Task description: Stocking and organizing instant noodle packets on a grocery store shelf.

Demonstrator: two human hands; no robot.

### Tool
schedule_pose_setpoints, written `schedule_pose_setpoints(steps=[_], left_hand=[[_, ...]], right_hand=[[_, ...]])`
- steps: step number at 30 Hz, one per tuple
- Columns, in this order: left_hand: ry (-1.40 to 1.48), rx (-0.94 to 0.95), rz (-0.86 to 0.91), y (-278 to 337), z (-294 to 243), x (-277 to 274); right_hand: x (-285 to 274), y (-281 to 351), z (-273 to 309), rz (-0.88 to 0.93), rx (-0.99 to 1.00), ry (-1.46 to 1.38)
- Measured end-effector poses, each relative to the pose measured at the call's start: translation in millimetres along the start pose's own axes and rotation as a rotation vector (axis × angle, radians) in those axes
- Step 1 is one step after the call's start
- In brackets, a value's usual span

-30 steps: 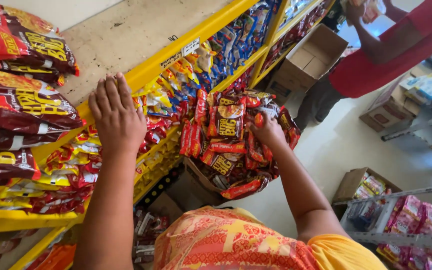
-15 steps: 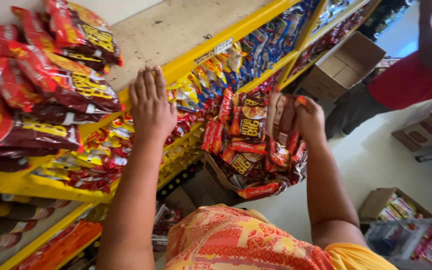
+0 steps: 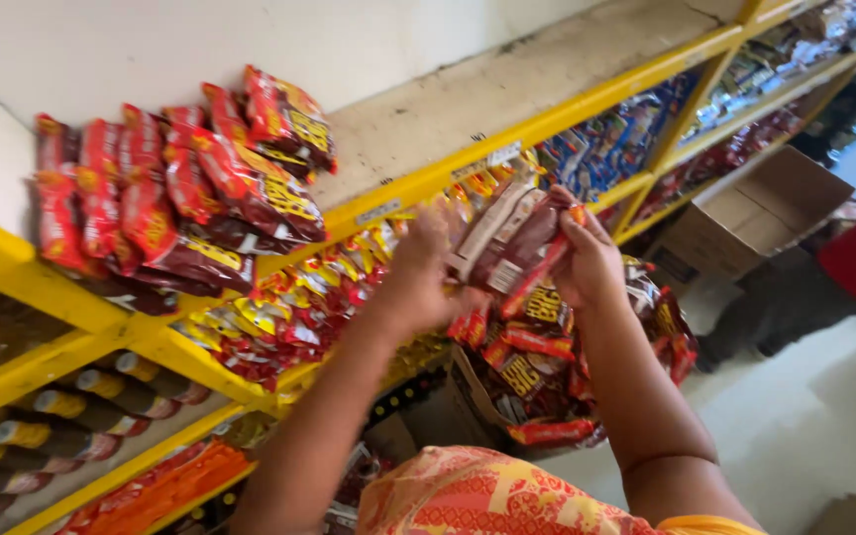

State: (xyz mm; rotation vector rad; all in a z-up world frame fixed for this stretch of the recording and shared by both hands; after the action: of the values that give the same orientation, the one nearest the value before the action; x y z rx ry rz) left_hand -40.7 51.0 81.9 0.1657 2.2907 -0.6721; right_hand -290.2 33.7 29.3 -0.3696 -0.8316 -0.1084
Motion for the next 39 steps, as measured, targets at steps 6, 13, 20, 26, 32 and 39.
schedule_pose_setpoints(steps=[6,13,20,26,32,39], left_hand=[[0.059,0.081,-0.201,22,-53,-19],[1.208,-0.433,-0.291,9,68,-30],[1.297,-0.442,-0.478,7,93,-36],[1.467,-0.443,-0.528,-6,87,-59],[1.208,-0.332,-0.573,-34,90,-109],[0.763,-0.397,-0.634,11,-16,-155]], right_hand=[[78,30,-4,0.261,0.139,-0.200],[78,50,-32,0.527,-0.386,0.476],[141,70,-35,0.726,-0.589,0.901],[177,41,-77,0.825,-0.702,0.986],[213,-17,-127,0.845,-0.711,0.926],[215,-29,-143,0.911,-0.650,1.011]])
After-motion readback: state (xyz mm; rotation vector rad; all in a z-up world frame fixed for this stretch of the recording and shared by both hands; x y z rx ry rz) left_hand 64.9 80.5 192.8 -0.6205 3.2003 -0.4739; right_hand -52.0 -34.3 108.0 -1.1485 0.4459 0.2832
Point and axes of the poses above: each hand's wrist, its own y-axis away from the middle knuckle, its own x-axis out of the palm, z = x × y, the point moved 4 cm from there along -y, towards the middle knuckle, and after that the axes turned 12 degrees about -x, right-handed, at the moved point
